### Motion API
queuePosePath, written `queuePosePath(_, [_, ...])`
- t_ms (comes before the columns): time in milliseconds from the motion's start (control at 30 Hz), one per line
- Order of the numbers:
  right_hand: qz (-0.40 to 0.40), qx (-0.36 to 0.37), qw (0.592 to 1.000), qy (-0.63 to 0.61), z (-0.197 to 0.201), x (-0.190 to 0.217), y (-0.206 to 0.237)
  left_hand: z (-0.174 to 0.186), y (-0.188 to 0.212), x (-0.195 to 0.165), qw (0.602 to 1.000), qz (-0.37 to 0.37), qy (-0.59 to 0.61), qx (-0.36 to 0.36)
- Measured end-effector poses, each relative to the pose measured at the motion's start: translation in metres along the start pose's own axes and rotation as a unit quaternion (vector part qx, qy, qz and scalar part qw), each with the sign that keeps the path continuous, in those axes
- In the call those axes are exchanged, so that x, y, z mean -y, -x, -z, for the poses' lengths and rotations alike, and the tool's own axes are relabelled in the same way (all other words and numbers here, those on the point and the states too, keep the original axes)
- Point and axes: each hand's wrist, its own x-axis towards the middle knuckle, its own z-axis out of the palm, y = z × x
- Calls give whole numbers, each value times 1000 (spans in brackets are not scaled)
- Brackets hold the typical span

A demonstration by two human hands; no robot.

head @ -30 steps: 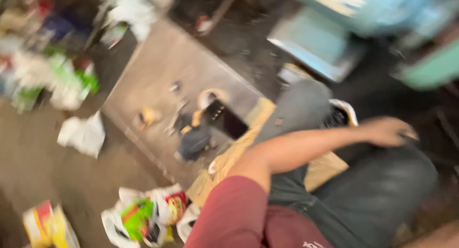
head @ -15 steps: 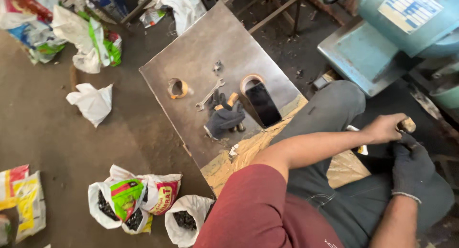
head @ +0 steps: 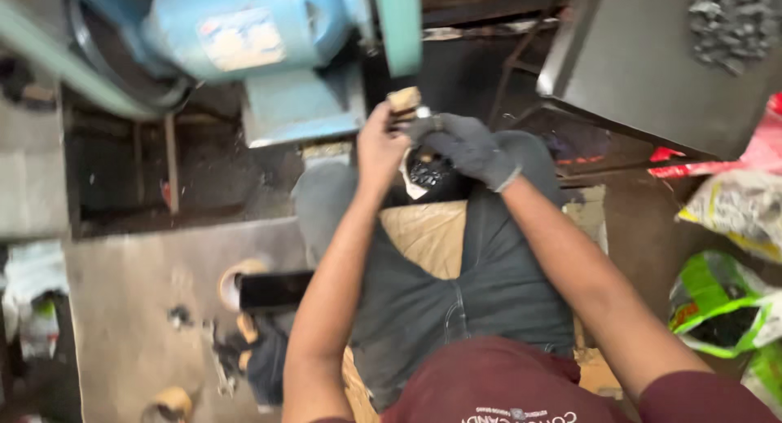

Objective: The person sits on the floor at a belt grinder and grinds small metal pieces against the moving belt, producing sparks. They hold each piece by hand, reposition it against the belt, and dip or place pieces in a small container between passes, handling the pieces one at a time.

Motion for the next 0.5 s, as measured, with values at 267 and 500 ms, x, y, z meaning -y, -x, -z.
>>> queuePosePath(267, [-36, -46, 998, 19, -12, -46, -63, -11, -7, 109, 985, 168, 33, -13])
queuePosePath(500, [-80, -86, 987, -111, -15, -55, -99, -18, -28, 94, 912, 262, 315, 27])
